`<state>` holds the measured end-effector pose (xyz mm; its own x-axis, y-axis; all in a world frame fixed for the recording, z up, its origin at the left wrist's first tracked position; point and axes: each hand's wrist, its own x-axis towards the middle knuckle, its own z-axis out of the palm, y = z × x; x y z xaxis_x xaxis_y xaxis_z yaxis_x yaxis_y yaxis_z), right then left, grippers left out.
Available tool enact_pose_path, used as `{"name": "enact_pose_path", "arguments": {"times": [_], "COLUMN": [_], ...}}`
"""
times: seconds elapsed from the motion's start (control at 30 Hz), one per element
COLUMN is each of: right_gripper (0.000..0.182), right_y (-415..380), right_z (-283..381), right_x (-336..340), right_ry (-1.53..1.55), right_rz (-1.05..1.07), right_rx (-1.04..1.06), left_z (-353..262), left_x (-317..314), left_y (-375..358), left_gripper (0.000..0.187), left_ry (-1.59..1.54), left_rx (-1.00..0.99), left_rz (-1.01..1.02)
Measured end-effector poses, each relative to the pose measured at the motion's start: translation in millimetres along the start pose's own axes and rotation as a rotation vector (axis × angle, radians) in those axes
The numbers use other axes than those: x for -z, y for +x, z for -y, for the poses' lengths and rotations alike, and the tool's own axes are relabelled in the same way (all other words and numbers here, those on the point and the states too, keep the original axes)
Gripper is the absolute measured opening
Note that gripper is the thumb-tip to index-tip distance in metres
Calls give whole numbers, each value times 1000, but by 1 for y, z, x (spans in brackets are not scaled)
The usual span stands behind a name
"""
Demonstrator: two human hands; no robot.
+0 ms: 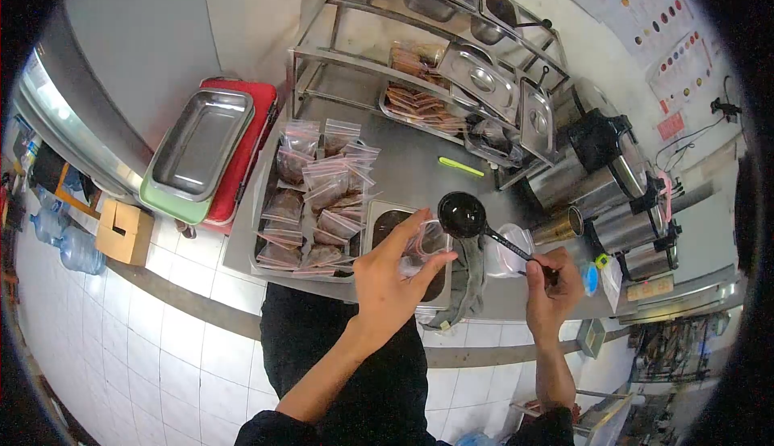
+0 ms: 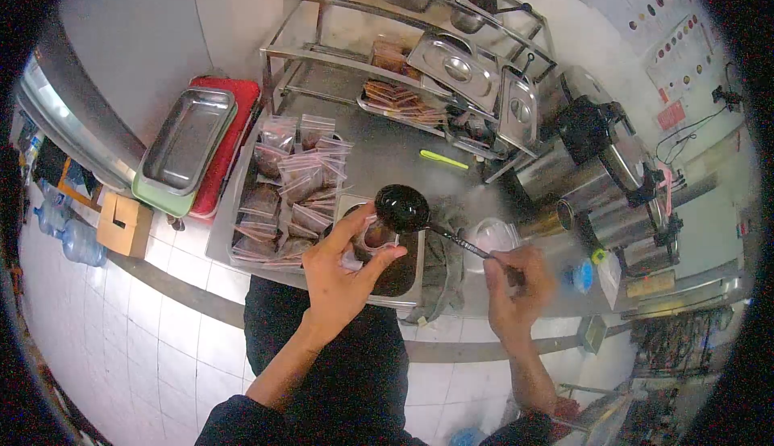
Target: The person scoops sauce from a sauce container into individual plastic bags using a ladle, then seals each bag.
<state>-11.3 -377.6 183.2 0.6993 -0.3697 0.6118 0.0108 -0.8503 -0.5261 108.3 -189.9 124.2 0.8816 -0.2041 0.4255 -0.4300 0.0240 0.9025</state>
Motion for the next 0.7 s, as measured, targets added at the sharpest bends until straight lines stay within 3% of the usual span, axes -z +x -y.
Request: {"name": "enact_pose_path", "arguments": {"times": [0.27, 0.47, 0.6, 0.67, 0.7], "right_gripper": [20, 19, 17, 16, 16], "right_y": [5, 3, 0, -7, -16], "right_z": [2, -12, -27, -27, -29], "right_x": [0, 0, -2, -13, -23], "right_ry": [381, 495, 222, -330, -331], "right_rz": [176, 137, 209, 439, 435], "right_rx": [-319, -448, -471, 63, 46], "left_z": [3, 2, 7, 10, -3], "left_x": [1, 7, 20, 31, 39], "left_y": [-2, -5, -10, -13, -12], "left_gripper": [56, 56, 56, 58, 59], "left_ry": [-5, 26, -95, -64, 57], "left_rx": [-7, 66, 146, 96, 137], "left_rz": [-5, -2, -55, -103, -85]}}
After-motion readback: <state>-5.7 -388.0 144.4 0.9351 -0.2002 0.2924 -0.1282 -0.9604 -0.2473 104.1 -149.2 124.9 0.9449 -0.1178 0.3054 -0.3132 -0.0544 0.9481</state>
